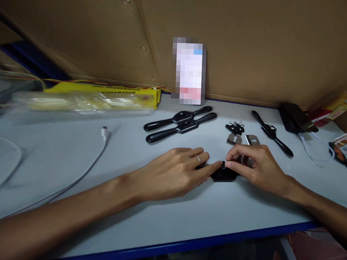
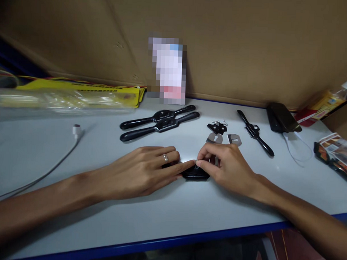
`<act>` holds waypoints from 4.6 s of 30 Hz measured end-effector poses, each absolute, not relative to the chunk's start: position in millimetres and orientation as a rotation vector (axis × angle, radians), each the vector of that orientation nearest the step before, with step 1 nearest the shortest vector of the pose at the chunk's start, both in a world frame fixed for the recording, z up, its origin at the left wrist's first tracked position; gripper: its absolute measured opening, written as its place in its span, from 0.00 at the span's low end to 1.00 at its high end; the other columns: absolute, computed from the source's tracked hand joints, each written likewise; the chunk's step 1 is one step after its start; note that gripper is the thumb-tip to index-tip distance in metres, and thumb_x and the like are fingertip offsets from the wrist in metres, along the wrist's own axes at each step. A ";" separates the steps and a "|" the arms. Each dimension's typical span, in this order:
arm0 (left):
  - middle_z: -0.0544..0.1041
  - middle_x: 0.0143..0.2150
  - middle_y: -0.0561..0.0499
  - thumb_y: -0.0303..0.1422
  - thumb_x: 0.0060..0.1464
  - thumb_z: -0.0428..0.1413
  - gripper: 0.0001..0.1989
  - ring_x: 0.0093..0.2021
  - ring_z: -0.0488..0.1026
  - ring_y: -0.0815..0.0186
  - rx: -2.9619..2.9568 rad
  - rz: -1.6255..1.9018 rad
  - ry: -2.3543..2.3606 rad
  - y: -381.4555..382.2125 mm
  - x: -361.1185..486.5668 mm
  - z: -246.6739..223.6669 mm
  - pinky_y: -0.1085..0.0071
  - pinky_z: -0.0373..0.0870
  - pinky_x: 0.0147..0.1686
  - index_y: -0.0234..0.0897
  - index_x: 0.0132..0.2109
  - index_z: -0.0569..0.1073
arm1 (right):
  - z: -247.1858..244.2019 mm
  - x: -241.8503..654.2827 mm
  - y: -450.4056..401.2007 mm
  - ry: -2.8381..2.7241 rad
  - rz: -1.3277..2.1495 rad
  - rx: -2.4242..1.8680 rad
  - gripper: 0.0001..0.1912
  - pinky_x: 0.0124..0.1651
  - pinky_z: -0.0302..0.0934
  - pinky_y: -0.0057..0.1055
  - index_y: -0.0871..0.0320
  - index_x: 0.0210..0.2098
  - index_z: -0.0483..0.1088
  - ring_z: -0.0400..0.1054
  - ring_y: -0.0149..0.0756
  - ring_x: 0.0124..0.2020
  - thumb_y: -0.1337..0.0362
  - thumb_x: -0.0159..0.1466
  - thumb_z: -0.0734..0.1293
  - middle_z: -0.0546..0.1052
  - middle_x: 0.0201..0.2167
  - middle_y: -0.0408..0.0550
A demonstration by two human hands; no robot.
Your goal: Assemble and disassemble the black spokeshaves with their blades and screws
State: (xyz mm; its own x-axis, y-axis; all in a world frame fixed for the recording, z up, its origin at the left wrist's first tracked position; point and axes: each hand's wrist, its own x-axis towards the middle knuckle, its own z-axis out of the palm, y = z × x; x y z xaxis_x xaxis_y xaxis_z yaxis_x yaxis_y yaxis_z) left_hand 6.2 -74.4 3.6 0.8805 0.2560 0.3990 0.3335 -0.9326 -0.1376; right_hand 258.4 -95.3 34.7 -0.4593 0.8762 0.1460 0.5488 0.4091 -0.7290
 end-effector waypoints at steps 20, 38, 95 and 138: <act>0.74 0.33 0.52 0.33 0.73 0.47 0.11 0.32 0.71 0.67 -2.869 -0.585 -0.504 -74.6 9.3 7.1 0.70 0.67 0.31 0.35 0.43 0.71 | 23.0 256.6 -98.2 -2.452 0.200 -0.809 0.12 0.38 0.64 0.35 0.58 0.34 0.73 0.68 0.36 0.32 0.70 0.73 0.62 0.78 0.31 0.49; 0.74 0.32 0.51 0.32 0.73 0.47 0.14 0.32 0.69 0.66 -2.916 -0.546 -0.507 -75.0 9.7 7.4 0.69 0.64 0.32 0.36 0.38 0.71 | 21.5 252.1 -99.7 -2.410 0.203 -0.882 0.12 0.37 0.64 0.33 0.60 0.33 0.72 0.66 0.34 0.31 0.72 0.72 0.61 0.76 0.29 0.48; 0.74 0.34 0.51 0.38 0.75 0.45 0.16 0.31 0.71 0.66 -3.059 -0.431 -0.677 -73.6 10.2 6.7 0.70 0.65 0.32 0.37 0.40 0.70 | 29.4 253.9 -77.3 -2.043 1.119 -1.317 0.06 0.34 0.56 0.31 0.57 0.34 0.74 0.64 0.32 0.29 0.69 0.65 0.65 0.73 0.27 0.41; 0.76 0.36 0.49 0.41 0.75 0.42 0.20 0.32 0.74 0.64 -3.066 -0.457 -0.717 -74.1 9.4 4.6 0.67 0.70 0.32 0.35 0.57 0.73 | 38.7 259.7 -85.3 -2.401 0.809 -1.277 0.10 0.42 0.61 0.36 0.56 0.47 0.79 0.71 0.36 0.36 0.67 0.69 0.68 0.79 0.37 0.47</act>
State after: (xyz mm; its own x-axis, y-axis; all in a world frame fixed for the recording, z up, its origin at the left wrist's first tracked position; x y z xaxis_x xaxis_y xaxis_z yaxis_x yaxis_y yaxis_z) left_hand 9.4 -74.1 4.6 0.8572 0.4399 0.2675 0.4284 -0.8976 0.1034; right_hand 259.7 -85.3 38.7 -0.5582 0.8297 0.0033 0.6586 0.4455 -0.6064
